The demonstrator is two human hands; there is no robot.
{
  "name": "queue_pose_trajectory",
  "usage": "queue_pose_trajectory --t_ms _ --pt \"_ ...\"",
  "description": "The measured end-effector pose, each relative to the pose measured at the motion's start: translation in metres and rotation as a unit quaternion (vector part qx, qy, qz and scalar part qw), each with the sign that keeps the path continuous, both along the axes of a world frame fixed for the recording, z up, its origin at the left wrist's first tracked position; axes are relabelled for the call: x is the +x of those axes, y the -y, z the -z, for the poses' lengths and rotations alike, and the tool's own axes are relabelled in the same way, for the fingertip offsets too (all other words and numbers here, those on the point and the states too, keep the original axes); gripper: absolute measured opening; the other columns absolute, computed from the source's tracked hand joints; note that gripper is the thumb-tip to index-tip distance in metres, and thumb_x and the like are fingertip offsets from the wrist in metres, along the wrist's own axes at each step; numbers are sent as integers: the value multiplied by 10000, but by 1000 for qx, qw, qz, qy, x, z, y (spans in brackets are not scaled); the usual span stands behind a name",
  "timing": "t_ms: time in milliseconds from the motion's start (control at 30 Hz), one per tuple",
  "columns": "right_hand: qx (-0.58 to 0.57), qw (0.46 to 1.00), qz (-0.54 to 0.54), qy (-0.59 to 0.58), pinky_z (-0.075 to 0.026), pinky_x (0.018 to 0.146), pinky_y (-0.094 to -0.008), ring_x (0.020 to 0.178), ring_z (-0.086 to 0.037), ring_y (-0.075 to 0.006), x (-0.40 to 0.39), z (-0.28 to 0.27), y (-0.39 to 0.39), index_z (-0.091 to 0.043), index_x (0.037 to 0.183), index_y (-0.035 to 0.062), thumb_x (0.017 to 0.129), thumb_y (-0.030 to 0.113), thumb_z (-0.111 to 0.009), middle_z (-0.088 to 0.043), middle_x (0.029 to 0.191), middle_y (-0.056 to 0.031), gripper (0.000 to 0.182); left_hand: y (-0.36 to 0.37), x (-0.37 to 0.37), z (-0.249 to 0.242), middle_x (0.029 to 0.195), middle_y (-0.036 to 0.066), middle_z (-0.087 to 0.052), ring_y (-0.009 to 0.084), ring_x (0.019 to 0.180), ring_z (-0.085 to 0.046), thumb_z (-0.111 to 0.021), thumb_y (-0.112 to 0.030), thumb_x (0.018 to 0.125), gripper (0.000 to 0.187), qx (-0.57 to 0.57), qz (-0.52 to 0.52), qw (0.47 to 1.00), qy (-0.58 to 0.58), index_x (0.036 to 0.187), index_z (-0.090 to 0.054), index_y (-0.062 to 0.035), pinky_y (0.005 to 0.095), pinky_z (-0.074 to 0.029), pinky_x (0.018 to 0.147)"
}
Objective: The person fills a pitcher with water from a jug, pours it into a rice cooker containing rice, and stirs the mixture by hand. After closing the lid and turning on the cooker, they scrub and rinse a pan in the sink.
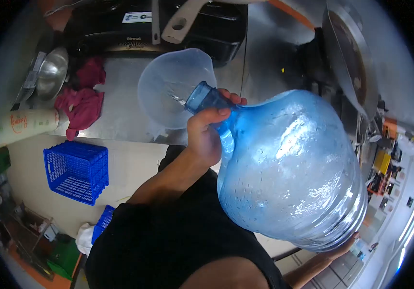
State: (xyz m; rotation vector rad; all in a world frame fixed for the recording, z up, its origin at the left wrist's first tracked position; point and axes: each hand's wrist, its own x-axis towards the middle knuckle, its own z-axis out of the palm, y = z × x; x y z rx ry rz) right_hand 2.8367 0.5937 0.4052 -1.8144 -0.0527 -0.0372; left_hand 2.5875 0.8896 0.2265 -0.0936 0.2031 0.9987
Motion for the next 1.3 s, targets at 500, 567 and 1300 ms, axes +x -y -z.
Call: queue_pose_trajectory --t_ms 500,567,1300 --pt "-23 997 -71 6 -322 1025 -421 1219 -422 -289 58 4 -14 -385 1339 -31 955 443 -374 -402 1360 -178 610 14 20 -9 960 102 -617 268 1014 -559 -612 -94 713 215 0 -72 997 -41 925 -590 -62 436 -445 908" --pt "10 999 -43 -7 -253 1072 -424 1296 -350 -313 57 1 -42 -332 1379 -32 955 465 -347 -345 1421 -185 653 15 29 -10 957 106 -615 266 999 -563 -614 -100 716 221 8 -94 995 -33 931 -587 -59 429 -453 896" --pt "19 992 -116 37 -263 1060 -398 1248 -375 -250 141 9 -50 -471 1261 37 892 510 -487 -391 1382 -116 600 16 56 -7 950 98 -616 255 965 -577 -635 -94 710 223 -20 -150 988 -32 921 -576 -57 412 -466 892"
